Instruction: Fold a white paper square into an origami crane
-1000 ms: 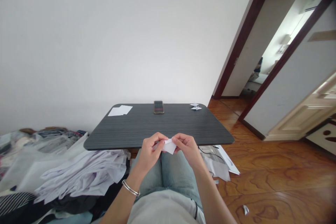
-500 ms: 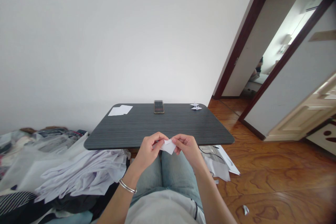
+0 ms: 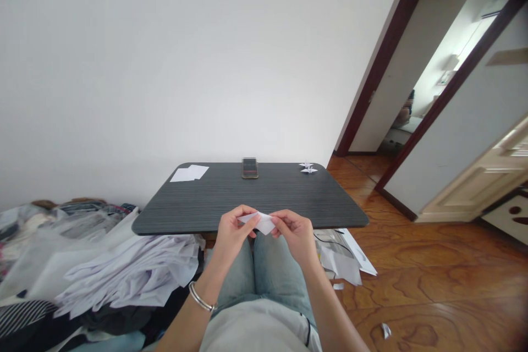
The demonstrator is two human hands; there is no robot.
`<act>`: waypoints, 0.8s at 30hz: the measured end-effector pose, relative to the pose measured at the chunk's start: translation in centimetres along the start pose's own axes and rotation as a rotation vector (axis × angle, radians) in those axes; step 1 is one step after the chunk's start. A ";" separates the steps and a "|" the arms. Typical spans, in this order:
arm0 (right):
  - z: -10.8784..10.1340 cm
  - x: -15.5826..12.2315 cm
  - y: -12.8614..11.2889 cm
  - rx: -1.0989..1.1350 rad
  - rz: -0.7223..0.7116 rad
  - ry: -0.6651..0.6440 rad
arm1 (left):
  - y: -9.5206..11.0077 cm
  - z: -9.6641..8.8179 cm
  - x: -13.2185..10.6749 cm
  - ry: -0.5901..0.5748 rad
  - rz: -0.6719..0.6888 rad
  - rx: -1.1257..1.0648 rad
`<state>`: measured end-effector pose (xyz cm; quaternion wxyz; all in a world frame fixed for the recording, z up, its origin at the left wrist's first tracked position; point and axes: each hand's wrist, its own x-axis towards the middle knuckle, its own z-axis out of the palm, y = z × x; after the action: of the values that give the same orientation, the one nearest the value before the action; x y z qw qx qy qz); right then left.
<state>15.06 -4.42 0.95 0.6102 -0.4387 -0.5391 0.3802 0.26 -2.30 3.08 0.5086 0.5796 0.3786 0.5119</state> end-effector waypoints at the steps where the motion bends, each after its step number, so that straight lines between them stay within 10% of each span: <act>1: 0.0 0.0 0.0 -0.001 -0.002 -0.003 | 0.1 0.0 0.0 0.008 -0.007 -0.005; 24: 0.1 0.1 -0.1 0.032 0.019 -0.043 | 0.1 0.3 0.2 0.034 -0.048 -0.087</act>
<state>15.03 -4.32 1.10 0.6018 -0.4255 -0.5419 0.4040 0.54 -2.18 3.26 0.5387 0.5390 0.3785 0.5254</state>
